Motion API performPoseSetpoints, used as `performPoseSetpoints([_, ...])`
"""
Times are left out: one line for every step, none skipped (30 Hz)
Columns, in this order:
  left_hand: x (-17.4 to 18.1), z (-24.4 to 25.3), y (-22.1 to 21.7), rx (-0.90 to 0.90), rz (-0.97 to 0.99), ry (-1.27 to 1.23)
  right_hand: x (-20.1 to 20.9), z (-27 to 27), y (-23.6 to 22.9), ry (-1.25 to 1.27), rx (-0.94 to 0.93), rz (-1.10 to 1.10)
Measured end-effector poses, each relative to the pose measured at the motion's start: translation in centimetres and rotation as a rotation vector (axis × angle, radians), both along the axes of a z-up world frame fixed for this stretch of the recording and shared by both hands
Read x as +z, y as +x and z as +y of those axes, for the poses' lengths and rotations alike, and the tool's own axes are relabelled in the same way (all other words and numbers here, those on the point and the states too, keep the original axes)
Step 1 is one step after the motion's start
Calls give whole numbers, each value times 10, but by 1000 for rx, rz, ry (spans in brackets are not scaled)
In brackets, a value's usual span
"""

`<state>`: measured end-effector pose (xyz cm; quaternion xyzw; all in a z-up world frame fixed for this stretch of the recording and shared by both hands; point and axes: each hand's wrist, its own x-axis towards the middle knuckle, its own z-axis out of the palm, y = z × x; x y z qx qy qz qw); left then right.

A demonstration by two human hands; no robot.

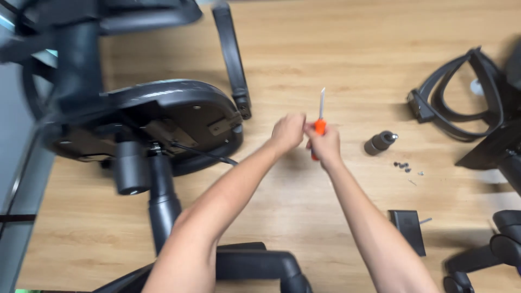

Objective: The person assembles an office chair on a wooden work table, using a screwdriver to drive screws that fasten the seat mechanism to the chair base. They steady the upside-down chair with one hand while tightening screws, repositioning the chair between screws.

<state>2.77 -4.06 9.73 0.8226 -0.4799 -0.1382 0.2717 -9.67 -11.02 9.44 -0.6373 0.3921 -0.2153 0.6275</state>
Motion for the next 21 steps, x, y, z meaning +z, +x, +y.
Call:
performPoseSetpoints([30,0,7,7,-21,-13,29,2,7,-13,7,-21])
performPoseSetpoints([61,1,14,18,-59,-67,58,5,13,-18,1,-100])
performPoseSetpoints([92,1,20,29,-97,-125,88,8,19,-26,-2,-179])
performPoseSetpoints([121,7,30,35,-119,-141,113,13,25,-43,6,-201])
performPoseSetpoints([147,15,38,21,-123,-189,137,20,29,-49,22,-254])
performPoseSetpoints([173,23,46,7,-126,-236,161,28,33,-56,39,-308])
performPoseSetpoints([194,37,50,11,-143,-245,178,38,36,-64,46,-324])
performPoseSetpoints([215,50,54,0,-164,-278,195,49,40,-71,71,-368])
performPoseSetpoints([235,66,59,-10,-183,-310,211,61,45,-77,97,-409])
performPoseSetpoints([251,83,63,-4,-197,-319,224,74,50,-85,106,-422])
performPoseSetpoints([265,100,65,13,-75,-300,234,87,54,-93,131,-439])
performPoseSetpoints([278,118,68,29,47,-281,244,101,58,-101,156,-456])
performPoseSetpoints([286,137,72,33,41,-287,250,113,63,-106,162,-462])
performPoseSetpoints([294,156,77,25,134,-294,256,125,68,-122,193,-472])
performPoseSetpoints([302,173,81,14,229,-304,261,137,73,-139,222,-481])
performPoseSetpoints([298,187,91,16,224,-311,266,149,78,-146,227,-485])
performPoseSetpoints([294,202,102,-5,415,-401,271,163,83,-170,258,-504])
performPoseSetpoints([290,218,115,-28,607,-490,276,177,90,-194,289,-523])
performPoseSetpoints([282,234,125,-32,606,-492,283,195,95,-198,287,-524])
performPoseSetpoints([273,250,137,-10,728,-573,289,212,102,-240,309,-521])
performPoseSetpoints([264,264,146,12,849,-647,294,228,106,-277,328,-519])
